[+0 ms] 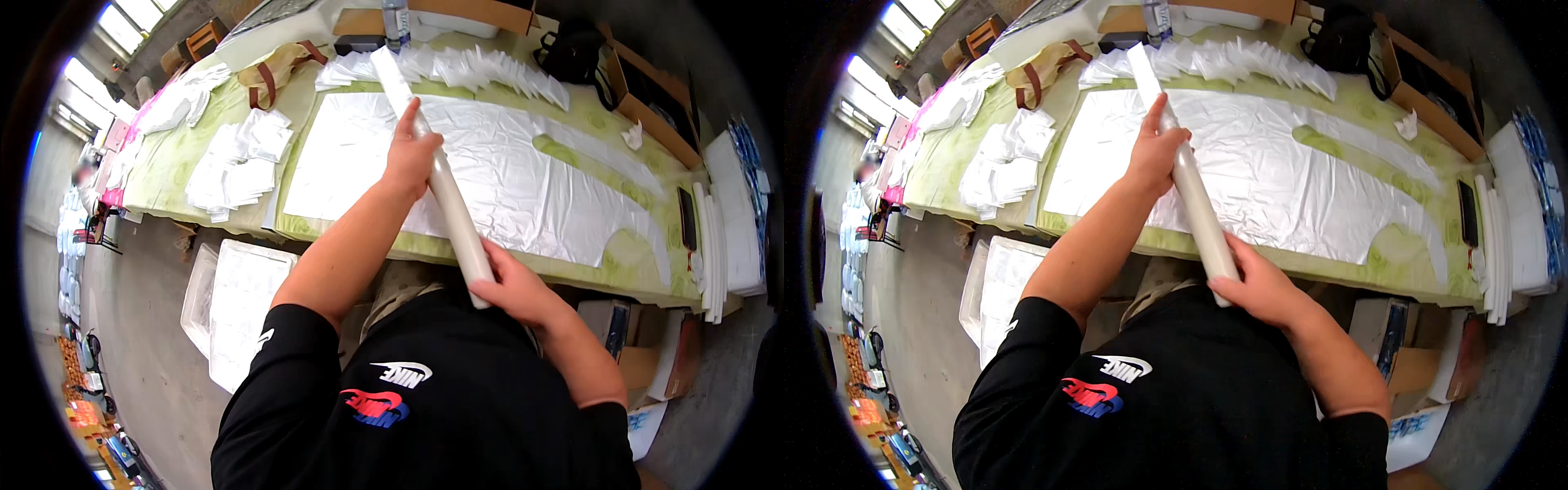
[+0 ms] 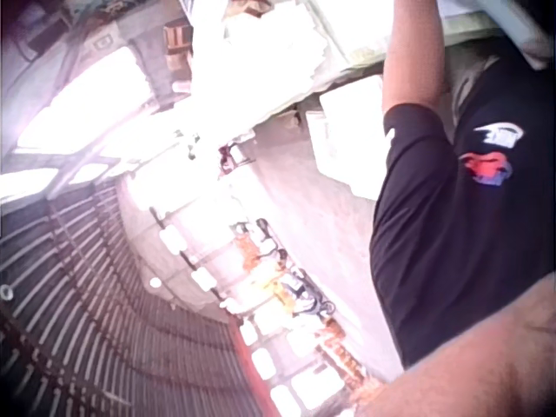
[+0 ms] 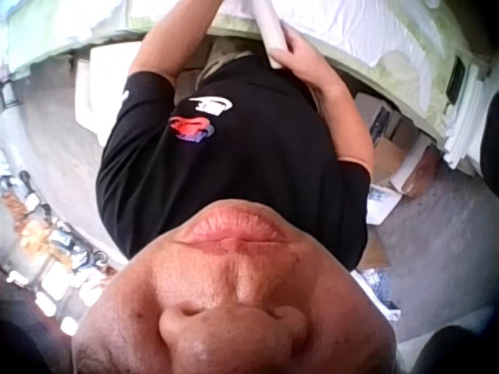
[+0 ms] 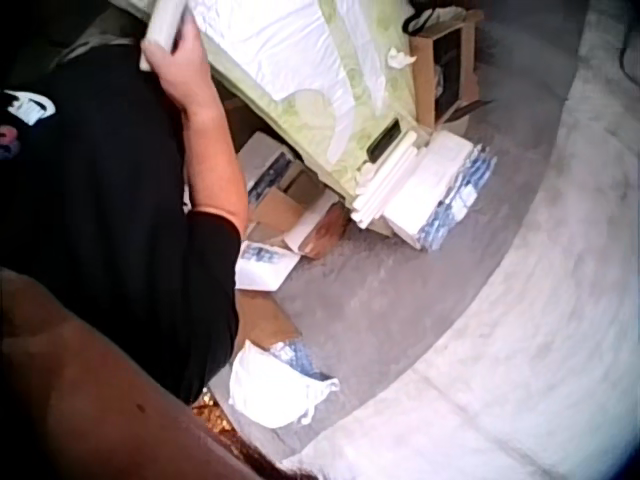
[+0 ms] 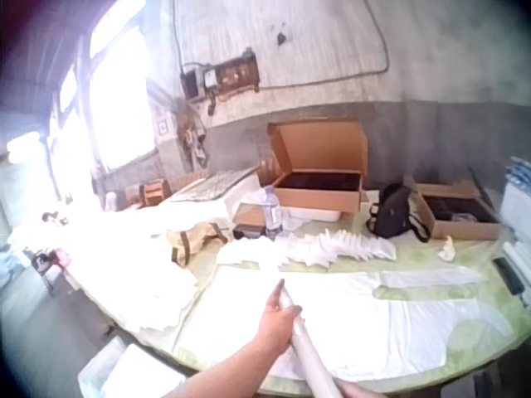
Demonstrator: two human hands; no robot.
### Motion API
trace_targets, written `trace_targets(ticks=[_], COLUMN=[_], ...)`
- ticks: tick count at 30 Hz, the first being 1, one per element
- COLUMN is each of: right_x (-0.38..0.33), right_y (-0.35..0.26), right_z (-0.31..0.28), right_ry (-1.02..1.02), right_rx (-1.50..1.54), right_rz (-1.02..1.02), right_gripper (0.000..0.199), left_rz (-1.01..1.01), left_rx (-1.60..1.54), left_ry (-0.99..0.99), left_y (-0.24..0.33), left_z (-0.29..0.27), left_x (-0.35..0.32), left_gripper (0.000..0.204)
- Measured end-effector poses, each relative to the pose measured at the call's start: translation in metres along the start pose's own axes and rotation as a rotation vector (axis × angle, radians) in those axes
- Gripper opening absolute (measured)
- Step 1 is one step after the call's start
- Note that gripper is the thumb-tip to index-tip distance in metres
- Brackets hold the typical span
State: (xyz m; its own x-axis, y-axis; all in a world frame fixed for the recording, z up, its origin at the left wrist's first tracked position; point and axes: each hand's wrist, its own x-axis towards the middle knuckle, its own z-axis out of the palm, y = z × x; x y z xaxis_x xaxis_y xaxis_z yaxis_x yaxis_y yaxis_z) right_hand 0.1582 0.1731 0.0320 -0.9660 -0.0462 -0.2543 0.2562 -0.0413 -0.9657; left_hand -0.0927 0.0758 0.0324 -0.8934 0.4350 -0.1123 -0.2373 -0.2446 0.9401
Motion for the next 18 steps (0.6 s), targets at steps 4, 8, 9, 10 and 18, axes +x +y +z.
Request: trace_targets(ticks=[4, 8, 9, 10, 18], right_x=[-0.06, -0.129, -0.142, -0.15, -0.068], right_y=[0.004, 0.019, 0.023, 0.024, 0.009], right_z=[-0.037, -0.052, -0.056, -0.056, -0.055], right_ry=[-0.001, 0.225, 0.264, 0.326, 0.496], right_rx=[-0.045, 0.236, 0.278, 0.298, -0.282], right_rz=[0.109, 0.219, 0.207, 0.231, -0.153], right_gripper=[0.076, 0.077, 0.077, 0.077, 0.056], left_rz=[0.022, -0.04, -0.085, -0.085, -0.141], left_rx=[-0.08, -0.048, -0.017, 0.09, 0.661], left_ry=[0.175, 0.075, 0.02, -0.039, -0.328], left_y=[0.003, 0.015, 0.017, 0.012, 0.0], left_z=[-0.024, -0.034, -0.038, -0.042, -0.039], left_x=[0.044, 0.043, 0.036, 0.025, -0.068], left_gripper=[0.08, 0.074, 0.072, 0.067, 0.058])
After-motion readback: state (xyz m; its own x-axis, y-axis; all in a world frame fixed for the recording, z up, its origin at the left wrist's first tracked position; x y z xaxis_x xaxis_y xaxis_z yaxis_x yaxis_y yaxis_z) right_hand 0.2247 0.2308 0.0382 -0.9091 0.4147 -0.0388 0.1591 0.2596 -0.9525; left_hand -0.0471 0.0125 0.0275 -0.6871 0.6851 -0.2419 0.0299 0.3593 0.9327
